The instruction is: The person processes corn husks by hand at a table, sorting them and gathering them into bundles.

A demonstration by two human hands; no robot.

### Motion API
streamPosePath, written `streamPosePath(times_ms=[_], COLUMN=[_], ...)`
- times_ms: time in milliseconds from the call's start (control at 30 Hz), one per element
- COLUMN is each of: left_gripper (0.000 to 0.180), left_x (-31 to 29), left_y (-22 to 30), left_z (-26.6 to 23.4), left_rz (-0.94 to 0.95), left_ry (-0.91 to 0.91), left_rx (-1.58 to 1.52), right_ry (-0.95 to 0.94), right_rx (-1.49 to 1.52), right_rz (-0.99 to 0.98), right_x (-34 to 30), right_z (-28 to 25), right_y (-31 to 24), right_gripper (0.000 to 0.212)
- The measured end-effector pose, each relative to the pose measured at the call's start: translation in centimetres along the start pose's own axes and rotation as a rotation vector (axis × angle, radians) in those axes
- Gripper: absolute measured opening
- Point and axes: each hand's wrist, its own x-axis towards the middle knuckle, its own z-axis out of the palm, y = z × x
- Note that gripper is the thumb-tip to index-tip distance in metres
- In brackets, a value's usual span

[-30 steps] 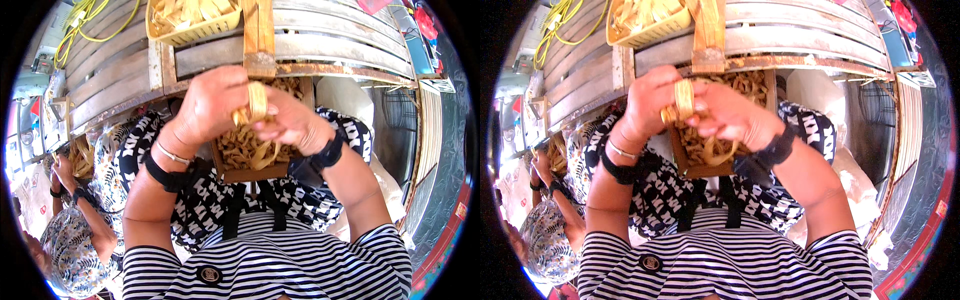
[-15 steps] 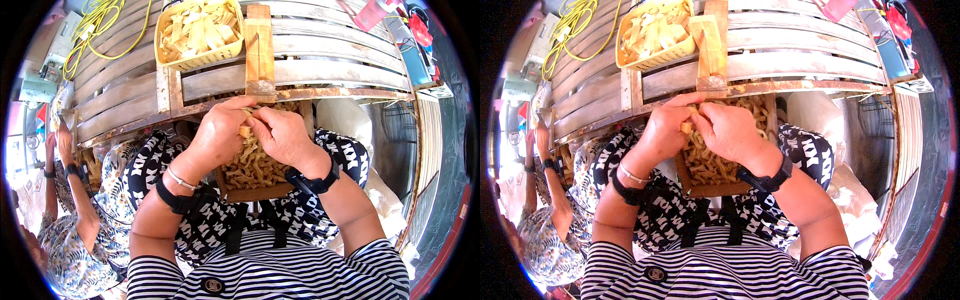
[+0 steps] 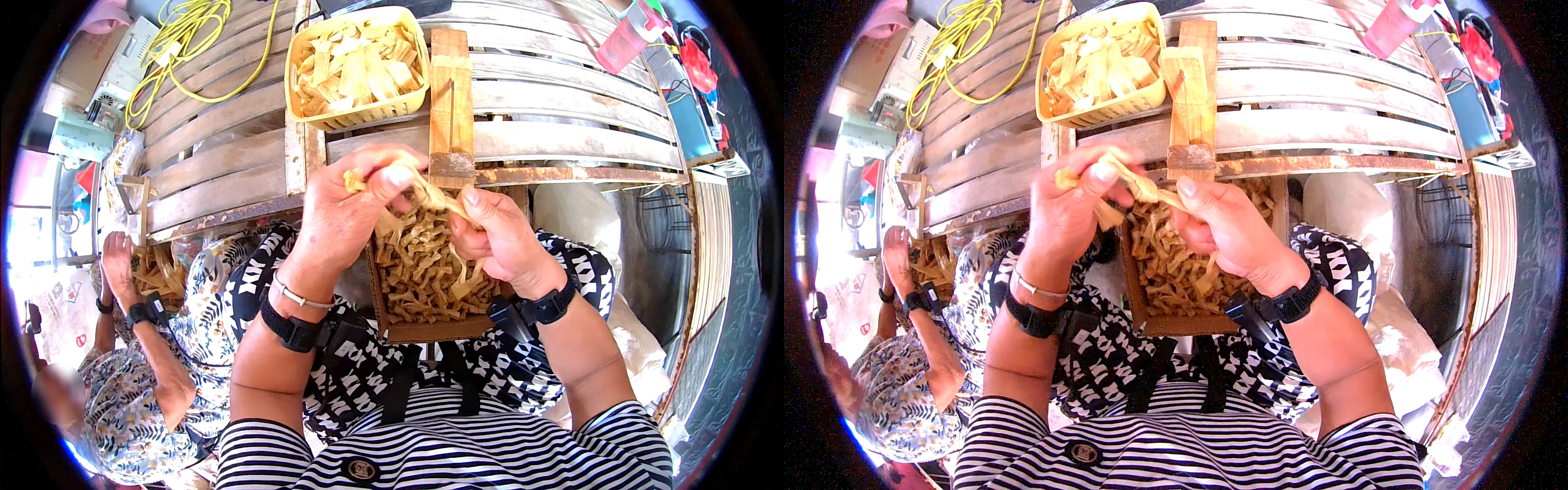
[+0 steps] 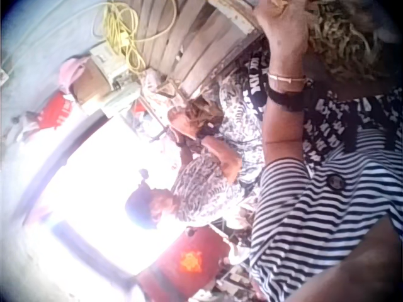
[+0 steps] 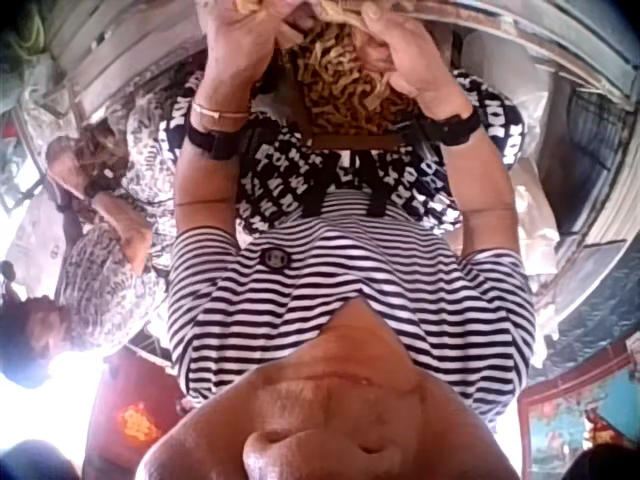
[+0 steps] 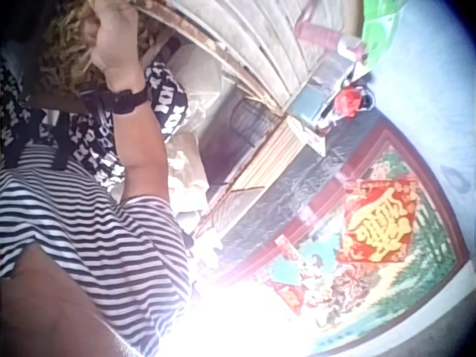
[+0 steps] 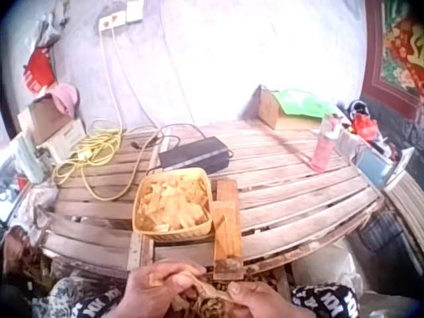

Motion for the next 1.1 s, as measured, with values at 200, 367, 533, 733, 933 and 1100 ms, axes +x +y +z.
streamPosePath(times_ms=[200,367,533,733,933,1100], left_gripper=[0.018,0.012,0.018,0.016,0.013,0.019], left_x=[-0.4,0.1,3.5,6.4,4.5,0.4], left_y=[-1.0,-1.9,-3.0,-7.9,-6.3,-3.6], left_z=[0.0,0.6,1.6,0.9,0.1,3.2], left_rz=[-0.365,-0.313,-0.241,-0.173,0.231,-0.343], left_ry=[-0.087,0.148,0.167,0.284,0.300,0.199], left_rx=[-0.129,-0.253,0.064,0.580,0.645,-0.024], right_ry=[0.200,0.366,0.640,0.901,0.831,0.397], right_rx=[-0.074,-0.693,-0.978,-1.564,-1.349,-1.386], right_rz=[0.138,-0.174,-0.469,-0.282,-0.618,-0.963], right_x=[0.3,0.4,3.0,6.0,4.3,2.9], right_z=[1.5,-1.2,-2.3,-3.2,-1.6,0.9], right_y=[-0.3,-1.2,-2.9,-3.3,-1.1,1.0], right_gripper=[0.032,0.029,0.015,0.027,0.016,0.014])
